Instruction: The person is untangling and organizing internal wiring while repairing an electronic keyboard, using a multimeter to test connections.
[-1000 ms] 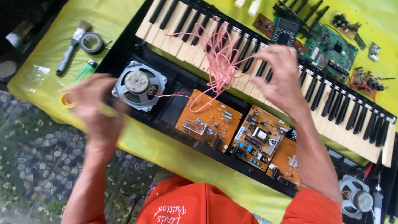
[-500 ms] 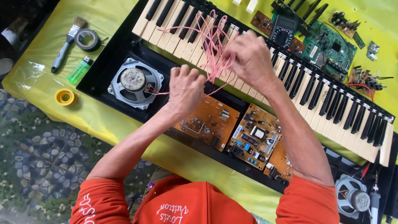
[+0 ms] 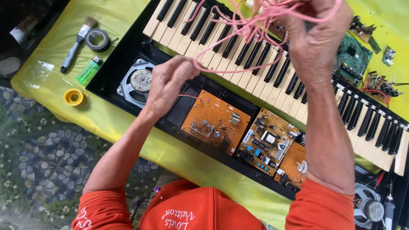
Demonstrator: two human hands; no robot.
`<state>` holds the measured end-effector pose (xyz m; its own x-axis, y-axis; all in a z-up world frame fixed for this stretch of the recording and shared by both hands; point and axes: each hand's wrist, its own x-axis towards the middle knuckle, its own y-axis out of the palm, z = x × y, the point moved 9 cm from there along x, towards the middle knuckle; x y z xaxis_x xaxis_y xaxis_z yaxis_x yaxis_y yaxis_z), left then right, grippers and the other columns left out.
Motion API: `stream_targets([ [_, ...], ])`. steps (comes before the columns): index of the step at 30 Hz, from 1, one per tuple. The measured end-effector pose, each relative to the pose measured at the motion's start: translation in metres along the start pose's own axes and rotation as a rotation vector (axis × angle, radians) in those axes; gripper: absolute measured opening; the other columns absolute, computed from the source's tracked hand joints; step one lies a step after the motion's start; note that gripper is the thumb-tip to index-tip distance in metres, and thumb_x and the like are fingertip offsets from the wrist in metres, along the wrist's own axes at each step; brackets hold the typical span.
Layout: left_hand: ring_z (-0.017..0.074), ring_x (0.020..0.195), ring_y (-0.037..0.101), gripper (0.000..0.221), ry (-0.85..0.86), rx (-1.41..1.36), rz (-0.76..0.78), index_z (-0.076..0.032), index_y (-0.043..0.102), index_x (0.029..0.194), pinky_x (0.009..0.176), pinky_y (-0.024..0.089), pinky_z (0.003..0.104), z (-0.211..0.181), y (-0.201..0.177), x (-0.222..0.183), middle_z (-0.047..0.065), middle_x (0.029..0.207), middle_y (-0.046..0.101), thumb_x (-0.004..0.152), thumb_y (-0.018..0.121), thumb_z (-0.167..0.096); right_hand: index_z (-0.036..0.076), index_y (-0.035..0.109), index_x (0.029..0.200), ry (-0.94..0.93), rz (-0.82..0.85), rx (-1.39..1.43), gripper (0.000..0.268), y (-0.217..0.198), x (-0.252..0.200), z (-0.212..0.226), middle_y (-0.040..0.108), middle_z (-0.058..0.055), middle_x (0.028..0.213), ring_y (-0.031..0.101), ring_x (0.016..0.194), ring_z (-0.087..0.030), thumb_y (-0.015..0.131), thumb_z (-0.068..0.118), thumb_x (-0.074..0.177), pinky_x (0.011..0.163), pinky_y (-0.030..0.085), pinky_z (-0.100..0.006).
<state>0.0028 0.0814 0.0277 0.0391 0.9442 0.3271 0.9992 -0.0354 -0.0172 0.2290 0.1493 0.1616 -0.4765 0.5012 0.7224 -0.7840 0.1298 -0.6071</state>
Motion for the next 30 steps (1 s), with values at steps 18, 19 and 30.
stream_targets([
  [18,0.0163,0.106,0.061,0.072,0.156,0.014,-0.026,-0.014,0.041,0.145,0.086,0.062,0.030,-0.039,0.038,-0.007,0.012,0.138,0.053,0.091,0.075,-0.048,-0.002,0.058,0.110,0.210,-0.116,0.294,0.011,0.027,0.000,0.015,0.064,-0.017,0.096,0.070,0.076,-0.024,0.067,-0.001,0.115,0.064,0.064,-0.029],
  [19,0.0165,0.112,0.060,0.083,0.183,0.003,-0.065,-0.017,0.036,0.152,0.090,0.062,0.030,-0.045,0.036,-0.008,0.011,0.147,0.048,0.089,0.079,-0.051,-0.001,0.058,0.109,0.250,-0.126,0.328,0.011,0.034,0.000,0.018,0.065,-0.016,0.095,0.070,0.074,-0.023,0.068,0.001,0.114,0.062,0.066,-0.028],
  [30,0.0188,0.135,0.050,0.056,0.290,0.096,-0.565,-0.020,0.048,0.131,0.108,0.053,0.041,-0.061,-0.027,-0.010,0.003,0.142,0.047,0.090,0.078,-0.044,0.010,0.059,0.104,0.234,-0.136,0.397,0.015,0.105,-0.015,0.041,0.062,-0.006,0.100,0.063,0.090,-0.018,0.070,0.019,0.107,0.077,0.056,-0.031],
])
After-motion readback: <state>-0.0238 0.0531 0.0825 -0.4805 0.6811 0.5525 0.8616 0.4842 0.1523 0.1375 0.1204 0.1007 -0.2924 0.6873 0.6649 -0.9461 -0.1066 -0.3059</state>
